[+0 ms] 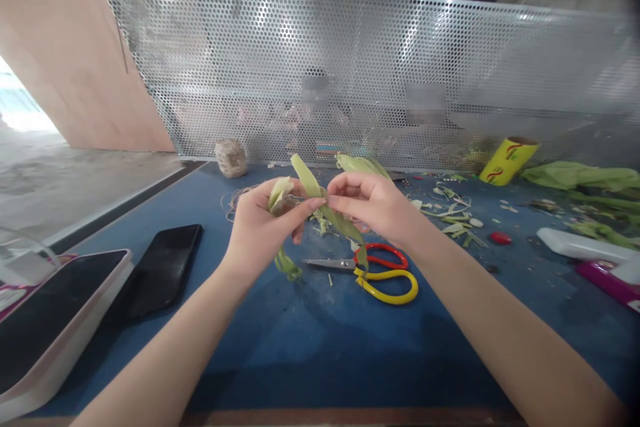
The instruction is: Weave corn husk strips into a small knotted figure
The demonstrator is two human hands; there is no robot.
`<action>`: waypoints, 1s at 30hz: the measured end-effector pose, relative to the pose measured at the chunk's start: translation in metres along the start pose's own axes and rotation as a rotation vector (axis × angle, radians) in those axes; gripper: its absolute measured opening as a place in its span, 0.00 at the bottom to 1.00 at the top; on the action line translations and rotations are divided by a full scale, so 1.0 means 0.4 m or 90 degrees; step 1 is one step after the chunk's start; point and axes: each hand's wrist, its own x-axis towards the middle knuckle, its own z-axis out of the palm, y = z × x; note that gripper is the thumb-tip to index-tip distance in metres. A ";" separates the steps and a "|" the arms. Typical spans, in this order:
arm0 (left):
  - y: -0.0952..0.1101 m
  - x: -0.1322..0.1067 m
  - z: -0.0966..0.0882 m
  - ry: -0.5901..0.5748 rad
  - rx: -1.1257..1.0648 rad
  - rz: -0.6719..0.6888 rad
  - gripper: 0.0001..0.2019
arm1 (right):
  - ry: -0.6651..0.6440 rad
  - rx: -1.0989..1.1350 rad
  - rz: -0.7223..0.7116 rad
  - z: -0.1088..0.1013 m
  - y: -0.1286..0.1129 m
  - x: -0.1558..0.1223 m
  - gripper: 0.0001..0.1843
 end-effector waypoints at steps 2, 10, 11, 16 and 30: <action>0.005 -0.004 0.002 0.020 0.070 0.018 0.05 | 0.005 0.029 0.014 0.001 -0.001 0.000 0.09; -0.005 -0.012 0.010 0.093 0.338 0.168 0.06 | 0.056 0.117 0.077 0.010 0.003 0.004 0.06; -0.008 -0.013 0.010 0.108 0.365 0.191 0.06 | 0.067 0.119 0.082 0.011 0.006 0.005 0.05; -0.002 -0.021 0.009 0.159 0.376 0.279 0.10 | 0.182 0.113 0.104 -0.012 0.038 0.037 0.05; 0.029 0.010 -0.006 0.265 -0.093 0.080 0.10 | 0.656 -0.176 0.290 -0.447 0.246 -0.001 0.17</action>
